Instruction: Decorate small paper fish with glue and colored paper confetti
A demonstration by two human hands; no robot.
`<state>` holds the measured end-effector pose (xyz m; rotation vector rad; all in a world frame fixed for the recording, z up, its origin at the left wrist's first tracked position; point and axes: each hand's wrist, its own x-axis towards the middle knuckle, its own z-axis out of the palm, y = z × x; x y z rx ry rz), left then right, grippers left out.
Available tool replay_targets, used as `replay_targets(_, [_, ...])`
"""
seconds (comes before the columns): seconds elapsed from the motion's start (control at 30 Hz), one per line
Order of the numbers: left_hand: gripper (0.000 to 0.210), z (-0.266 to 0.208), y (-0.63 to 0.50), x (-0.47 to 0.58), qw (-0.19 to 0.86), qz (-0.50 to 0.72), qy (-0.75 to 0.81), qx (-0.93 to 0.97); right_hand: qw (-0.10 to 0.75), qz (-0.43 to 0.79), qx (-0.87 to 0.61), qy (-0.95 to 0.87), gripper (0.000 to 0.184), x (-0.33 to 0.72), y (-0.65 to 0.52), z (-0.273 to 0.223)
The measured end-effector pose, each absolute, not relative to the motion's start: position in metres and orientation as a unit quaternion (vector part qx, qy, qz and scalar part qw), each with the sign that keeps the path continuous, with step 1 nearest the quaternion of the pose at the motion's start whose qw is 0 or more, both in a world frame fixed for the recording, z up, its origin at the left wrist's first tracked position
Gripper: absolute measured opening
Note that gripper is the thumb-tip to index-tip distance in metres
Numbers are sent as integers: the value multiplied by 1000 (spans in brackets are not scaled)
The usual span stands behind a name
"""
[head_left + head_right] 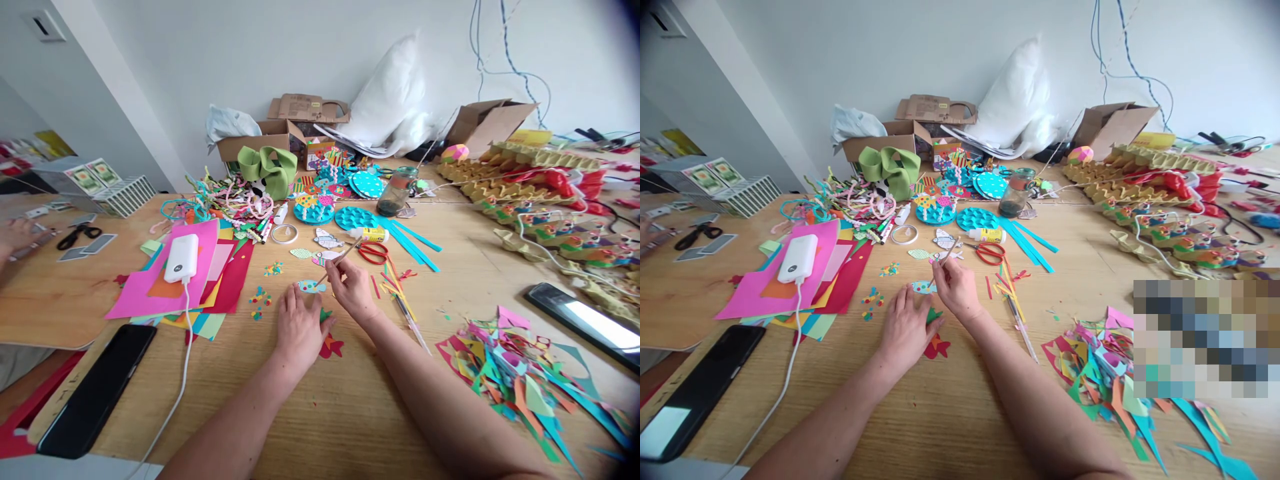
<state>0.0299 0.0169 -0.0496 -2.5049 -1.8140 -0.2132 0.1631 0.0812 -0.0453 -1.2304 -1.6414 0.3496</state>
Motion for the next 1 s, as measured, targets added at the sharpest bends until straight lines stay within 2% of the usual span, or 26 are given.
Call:
replay_targets(0.33, [50,-49,17,30,13,-74,-587,-806,500,157,-504,-687,34,162,81,-49])
replay_targets(0.53, [44,-49,18,28,12,-91,-589,-803,538,185,-506,-648,25,174,87,-40])
replay_targets(0.63, [46,-52,18,27,14,-107,-587,-802,473,186,-538,-672,21,183,92,-32])
replay_targets(0.8, [54,-58,22,26,12,-144,-597,-789,309,183,-571,-739,18,187,94,-25])
replay_targets(1.0, [35,-62,28,23,-11,-197,-606,-771,107,93,-580,-802,23,179,88,-26])
